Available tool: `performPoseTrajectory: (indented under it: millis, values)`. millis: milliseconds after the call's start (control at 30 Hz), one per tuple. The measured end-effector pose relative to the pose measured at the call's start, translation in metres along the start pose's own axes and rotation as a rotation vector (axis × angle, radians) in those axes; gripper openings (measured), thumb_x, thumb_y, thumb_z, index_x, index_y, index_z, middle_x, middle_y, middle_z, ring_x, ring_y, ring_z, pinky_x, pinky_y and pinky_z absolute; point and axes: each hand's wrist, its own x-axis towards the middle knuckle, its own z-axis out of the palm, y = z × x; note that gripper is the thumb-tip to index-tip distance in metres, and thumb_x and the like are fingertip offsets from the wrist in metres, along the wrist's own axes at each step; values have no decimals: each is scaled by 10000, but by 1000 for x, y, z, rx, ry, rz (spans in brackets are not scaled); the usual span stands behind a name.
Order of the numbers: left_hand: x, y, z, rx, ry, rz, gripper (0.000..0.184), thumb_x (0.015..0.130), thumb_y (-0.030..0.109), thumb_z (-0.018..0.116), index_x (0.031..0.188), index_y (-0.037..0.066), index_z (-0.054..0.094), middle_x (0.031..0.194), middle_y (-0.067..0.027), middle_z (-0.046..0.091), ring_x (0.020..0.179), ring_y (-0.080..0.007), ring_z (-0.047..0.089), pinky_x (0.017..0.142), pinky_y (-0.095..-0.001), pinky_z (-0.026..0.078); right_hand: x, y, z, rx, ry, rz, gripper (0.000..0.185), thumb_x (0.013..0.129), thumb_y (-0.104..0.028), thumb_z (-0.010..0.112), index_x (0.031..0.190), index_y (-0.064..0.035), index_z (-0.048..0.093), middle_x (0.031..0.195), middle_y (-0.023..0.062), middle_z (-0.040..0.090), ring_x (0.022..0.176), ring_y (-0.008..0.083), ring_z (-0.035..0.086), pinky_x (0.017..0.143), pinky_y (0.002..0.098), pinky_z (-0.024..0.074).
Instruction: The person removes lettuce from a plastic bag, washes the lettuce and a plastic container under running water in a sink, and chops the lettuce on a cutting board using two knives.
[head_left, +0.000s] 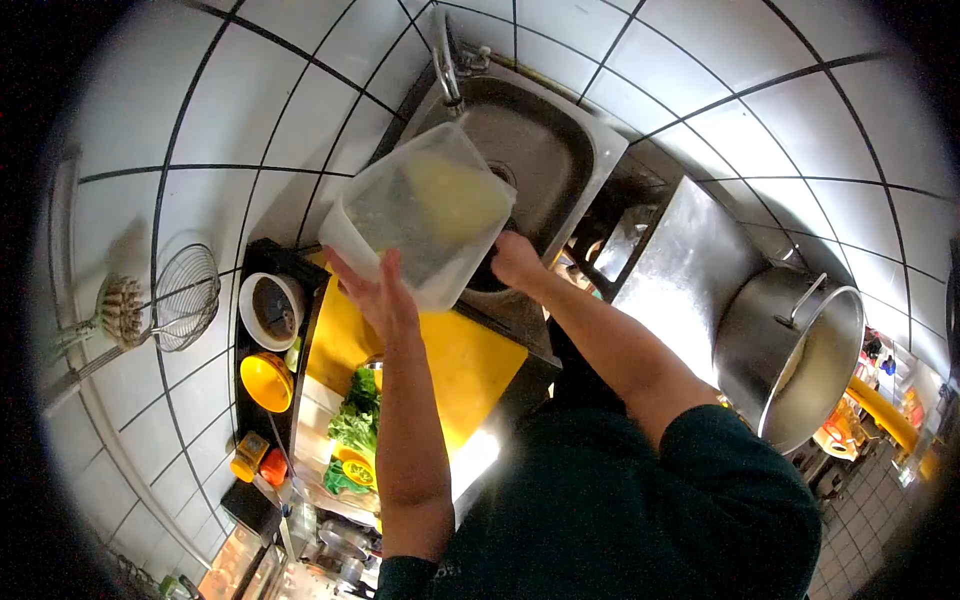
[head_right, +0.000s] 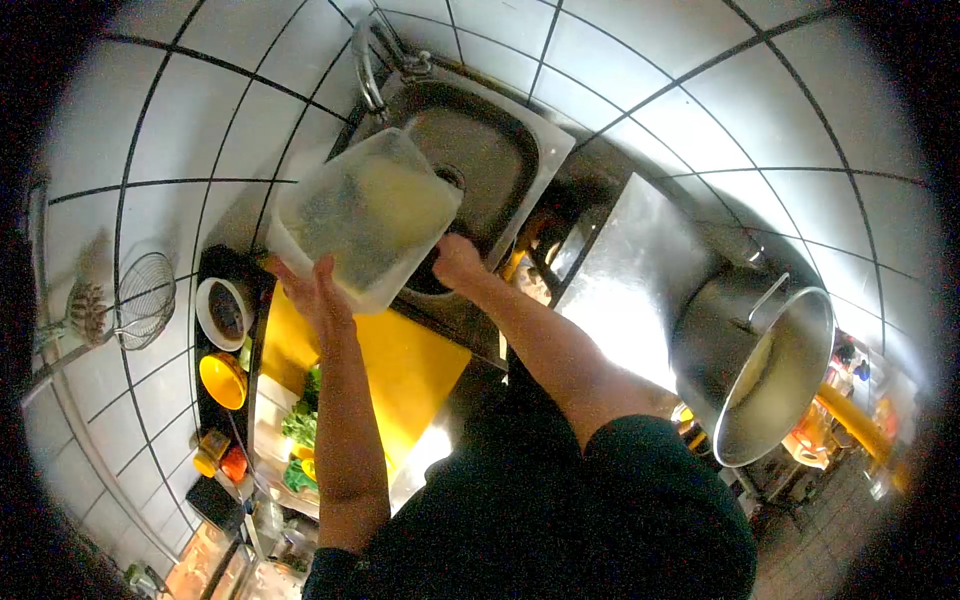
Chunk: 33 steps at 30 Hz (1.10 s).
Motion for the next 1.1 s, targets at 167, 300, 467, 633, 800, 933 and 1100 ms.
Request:
performPoseTrajectory:
  millis: [167, 300, 467, 633, 800, 933, 1100]
  values:
    - [-2, 1, 5, 111, 2, 138, 1049, 769, 397, 753, 1585, 119, 154, 1435, -300, 311, 1291, -440, 412, 1058, -523, 389, 21, -8, 24, -364, 211, -166, 577, 941, -266, 557, 1467, -73, 420, 1526, 188, 373, 1394, 408, 341, 1084, 632, 312]
    - [-9, 9, 16, 124, 16, 246, 1079, 734, 372, 768, 1577, 84, 160, 1430, -311, 312, 1293, -457, 387, 1068, -548, 358, 30, -10, 26, -492, 169, -115, 657, 965, -326, 538, 1550, -151, 293, 1614, 142, 224, 1443, 407, 257, 1056, 702, 301]
    - [-16, 19, 25, 248, 58, 428, 1104, 680, 341, 775, 1567, 68, 178, 1432, -334, 303, 1291, -479, 354, 1060, -576, 330, 18, -21, -7, -562, -160, 20, 658, 924, -283, 621, 1511, -126, 370, 1548, 209, 293, 1396, 385, 333, 1043, 643, 377]
    - [-19, 28, 27, 366, 91, 529, 1120, 649, 359, 765, 1562, 63, 187, 1422, -357, 299, 1261, -502, 352, 1034, -615, 321, 19, -9, -12, -586, -255, -88, 534, 859, -188, 679, 1356, -48, 543, 1393, 277, 433, 1279, 400, 462, 995, 528, 476]
    - [-31, 18, 20, 604, 100, 763, 1111, 705, 662, 658, 1559, 92, 235, 1424, -382, 279, 1250, -536, 334, 983, -661, 324, -6, -27, -57, -298, -224, -116, 490, 820, -118, 672, 1293, -28, 582, 1247, 244, 583, 1181, 391, 562, 991, 452, 489]
    - [-38, 8, 10, 671, 88, 959, 1112, 725, 834, 532, 1555, 140, 277, 1436, -398, 259, 1272, -551, 311, 955, -668, 338, -23, -16, -97, 16, -104, -128, 458, 798, -132, 701, 1238, -36, 618, 1180, 213, 654, 1132, 357, 616, 971, 444, 494]
    - [-45, 11, -9, 678, 112, 971, 1077, 743, 766, 581, 1563, 152, 249, 1447, -395, 252, 1273, -546, 331, 964, -670, 336, -18, 3, -172, 121, 166, 59, 428, 754, -137, 724, 1161, -24, 648, 1151, 176, 676, 1052, 323, 639, 909, 412, 505]
